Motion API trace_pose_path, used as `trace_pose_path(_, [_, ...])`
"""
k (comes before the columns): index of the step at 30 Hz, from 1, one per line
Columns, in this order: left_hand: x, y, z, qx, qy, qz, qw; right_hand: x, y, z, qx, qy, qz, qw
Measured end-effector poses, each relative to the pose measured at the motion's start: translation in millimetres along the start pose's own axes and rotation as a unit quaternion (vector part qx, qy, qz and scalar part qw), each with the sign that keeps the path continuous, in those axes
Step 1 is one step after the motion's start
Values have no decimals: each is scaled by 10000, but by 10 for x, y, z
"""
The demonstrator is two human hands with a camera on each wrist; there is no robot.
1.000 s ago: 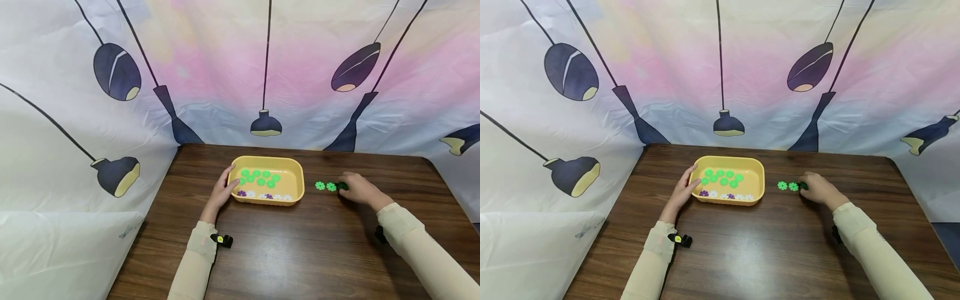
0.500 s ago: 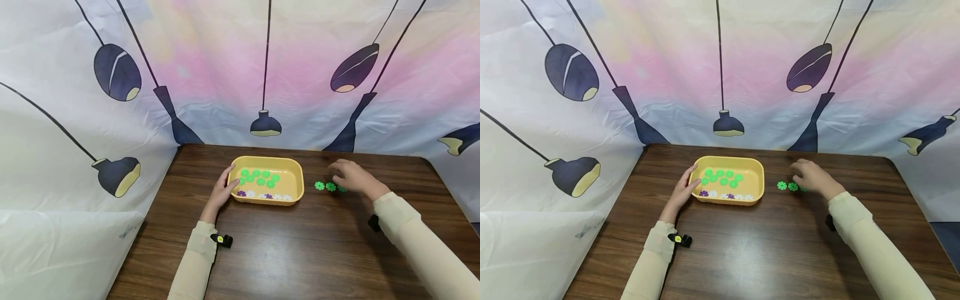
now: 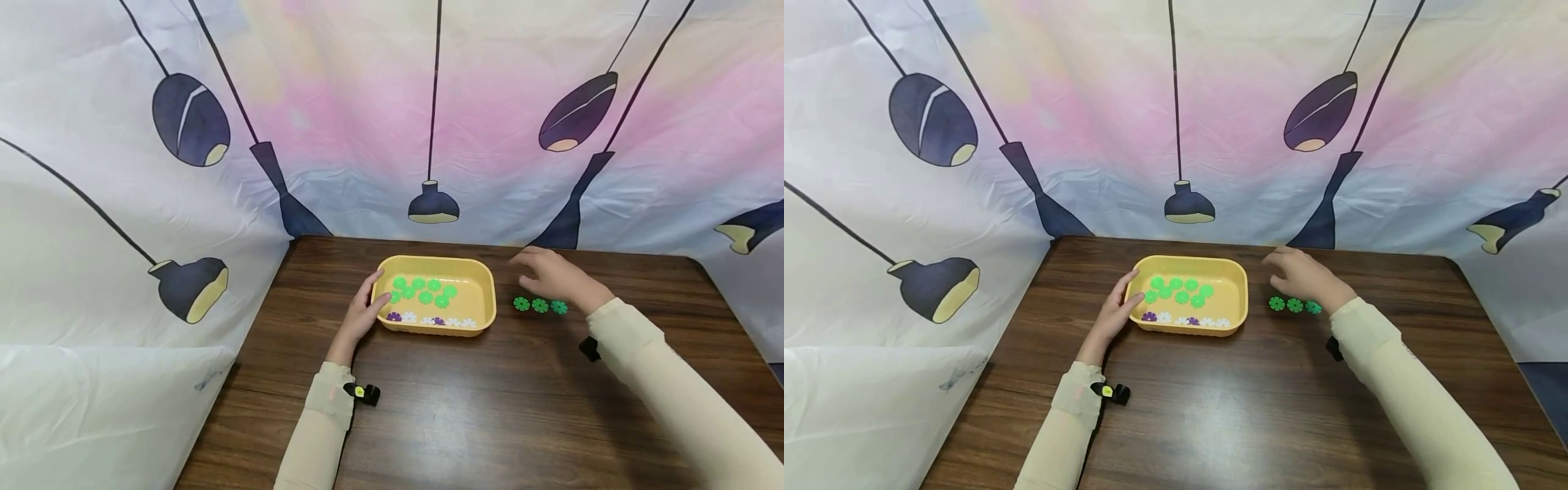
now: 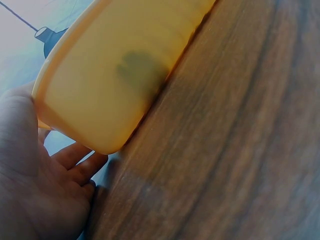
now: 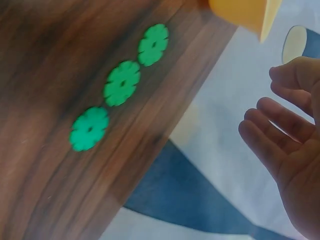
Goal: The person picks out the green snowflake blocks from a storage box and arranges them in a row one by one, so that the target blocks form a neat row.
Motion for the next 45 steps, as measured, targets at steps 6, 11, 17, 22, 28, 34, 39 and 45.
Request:
trace_pose_path(6, [1,0,5,20,18,30,10000,-48,-171,146,127,-15,77,9999])
trace_pose_path(11, [5,-6,5,25,41,32,10000,-102,-324,265,363,130,163,9991])
trace_pose_path(17, [9,-8,-4,7,11,44,10000,-196,-503,387,680,192,175,9973])
trace_pose_path(22, [16,-8,0,-28,28,35,10000,-295,-567,475,610,75,171,9980])
trace_pose_path(28, [16,-3,2,-55,-7,76,10000,-444,-588,522,467,-106,335,9983])
trace_pose_path(34, [6,11,-12,-74,5,18,10000,-632,-613,559,485,-204,415,9978])
trace_pose_path(39, [-2,9,-11,-53,9,-71,10000,-763,-659,611,569,-255,452,9970])
trace_pose_path(45, [-23,-273,115,-30,71,27,10000,-911,-689,663,785,-204,443,9957])
Point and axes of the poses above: each hand's wrist, its own z-axis towards the middle knuckle, its own x-axis out of the back of the hand, y = z × x, the point moved 6 cm from there along z, towards the middle knuckle, and after that the axes turned 9 degrees about y, right-handed, at the moved point
